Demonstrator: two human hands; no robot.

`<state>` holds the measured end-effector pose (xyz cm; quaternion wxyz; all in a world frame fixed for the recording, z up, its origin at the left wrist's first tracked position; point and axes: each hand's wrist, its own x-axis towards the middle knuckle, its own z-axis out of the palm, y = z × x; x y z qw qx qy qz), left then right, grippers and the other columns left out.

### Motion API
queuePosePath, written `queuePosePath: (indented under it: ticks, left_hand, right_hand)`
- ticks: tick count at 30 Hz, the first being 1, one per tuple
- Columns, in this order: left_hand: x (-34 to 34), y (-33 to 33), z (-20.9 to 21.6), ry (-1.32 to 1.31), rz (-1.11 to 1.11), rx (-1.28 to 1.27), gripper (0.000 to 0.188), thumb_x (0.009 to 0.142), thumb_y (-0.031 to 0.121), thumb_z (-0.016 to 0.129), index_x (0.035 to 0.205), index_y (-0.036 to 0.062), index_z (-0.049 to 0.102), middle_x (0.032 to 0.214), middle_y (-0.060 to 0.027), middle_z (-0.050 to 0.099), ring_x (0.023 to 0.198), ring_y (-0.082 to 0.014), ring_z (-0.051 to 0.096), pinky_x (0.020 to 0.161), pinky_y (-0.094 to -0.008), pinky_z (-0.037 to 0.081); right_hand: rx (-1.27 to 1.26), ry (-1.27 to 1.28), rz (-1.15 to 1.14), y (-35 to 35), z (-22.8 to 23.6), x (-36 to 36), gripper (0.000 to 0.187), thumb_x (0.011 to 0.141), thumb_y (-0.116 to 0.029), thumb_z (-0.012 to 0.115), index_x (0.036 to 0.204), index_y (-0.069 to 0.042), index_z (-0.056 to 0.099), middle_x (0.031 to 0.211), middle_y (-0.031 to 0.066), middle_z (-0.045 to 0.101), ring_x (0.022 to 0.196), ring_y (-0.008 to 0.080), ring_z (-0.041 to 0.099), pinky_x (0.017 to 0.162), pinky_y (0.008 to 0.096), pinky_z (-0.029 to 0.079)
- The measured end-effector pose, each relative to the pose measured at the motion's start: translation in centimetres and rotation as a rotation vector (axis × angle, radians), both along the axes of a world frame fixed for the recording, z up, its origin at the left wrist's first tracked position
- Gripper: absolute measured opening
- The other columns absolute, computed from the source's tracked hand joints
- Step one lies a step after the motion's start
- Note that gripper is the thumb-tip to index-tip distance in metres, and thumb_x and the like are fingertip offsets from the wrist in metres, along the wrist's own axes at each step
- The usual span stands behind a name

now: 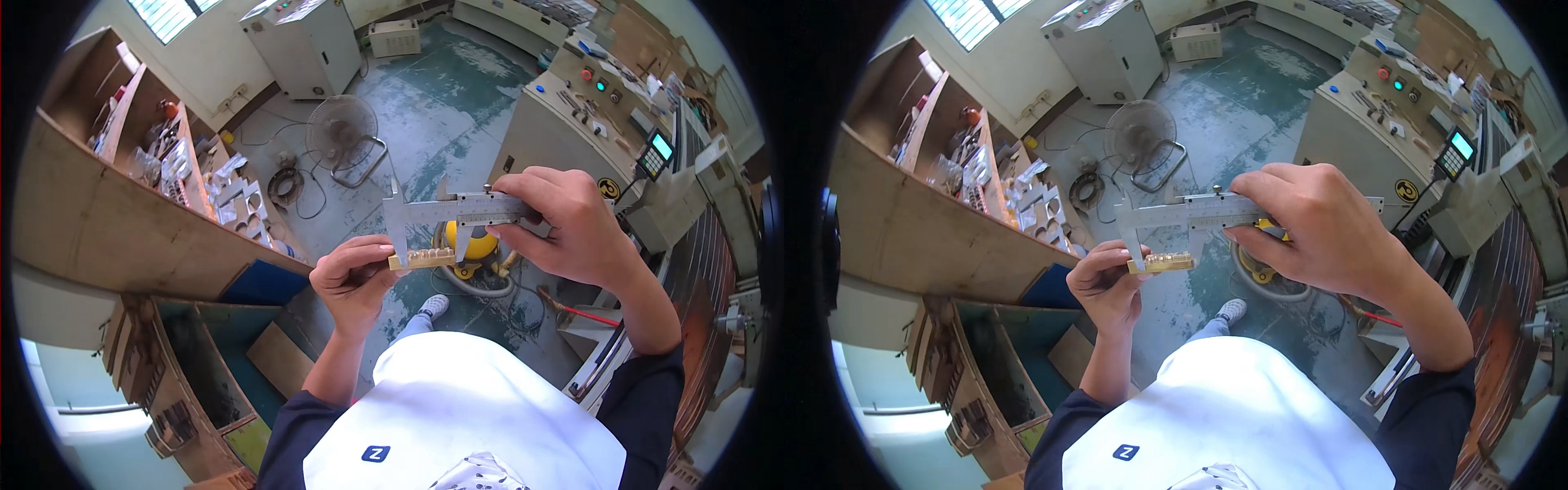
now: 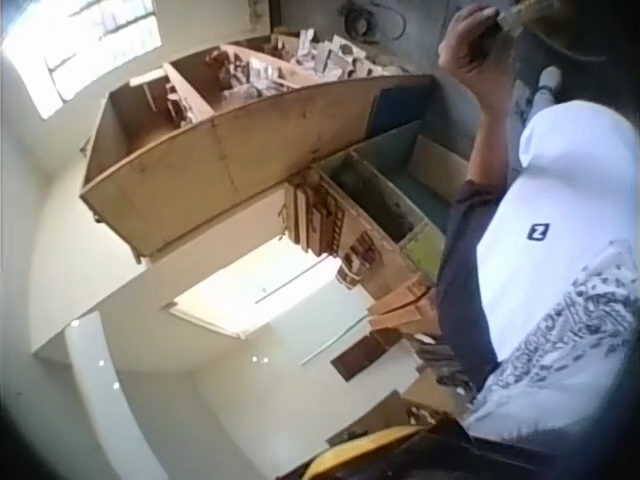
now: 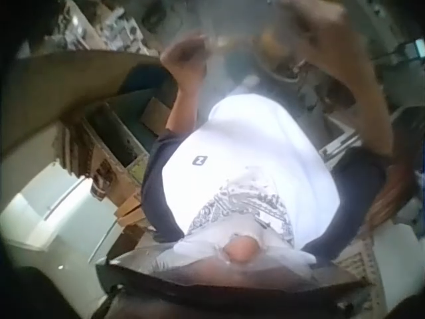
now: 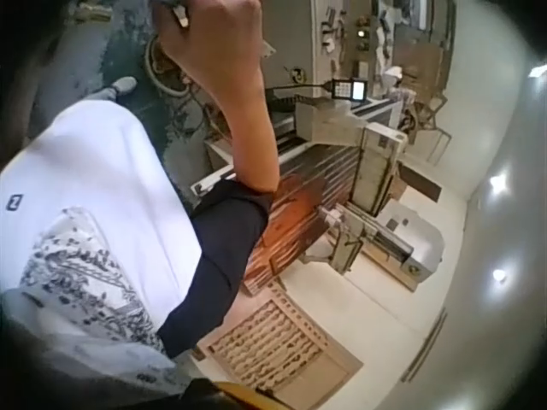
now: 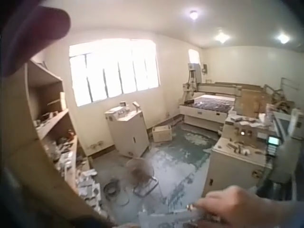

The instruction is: Measuring a small shoe component using a vernier caliper.

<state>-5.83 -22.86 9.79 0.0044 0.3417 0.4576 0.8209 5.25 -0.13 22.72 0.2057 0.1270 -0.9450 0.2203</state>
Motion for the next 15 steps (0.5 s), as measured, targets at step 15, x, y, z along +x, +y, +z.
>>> queuePosePath:
  ticks: [15]
  left_hand:
    - [-1.4, -0.2, 2.4, 0.194, 0.043, 0.028, 0.031, 0.068, -0.011, 0.078, 0.097, -0.0036, 0.068, 0.094, -0.0198, 0.068, 0.082, -0.0247, 0.070, 0.074, -0.0339, 0.058]
  right_hand:
    - [0.078, 0.156, 0.062, 0.1, 3.2, -0.8, 0.029, 0.075, -0.013, 0.077, 0.097, 0.002, 0.065, 0.078, 0.0131, 0.066, 0.059, 0.0240, 0.063, 0.054, 0.0311, 0.049]
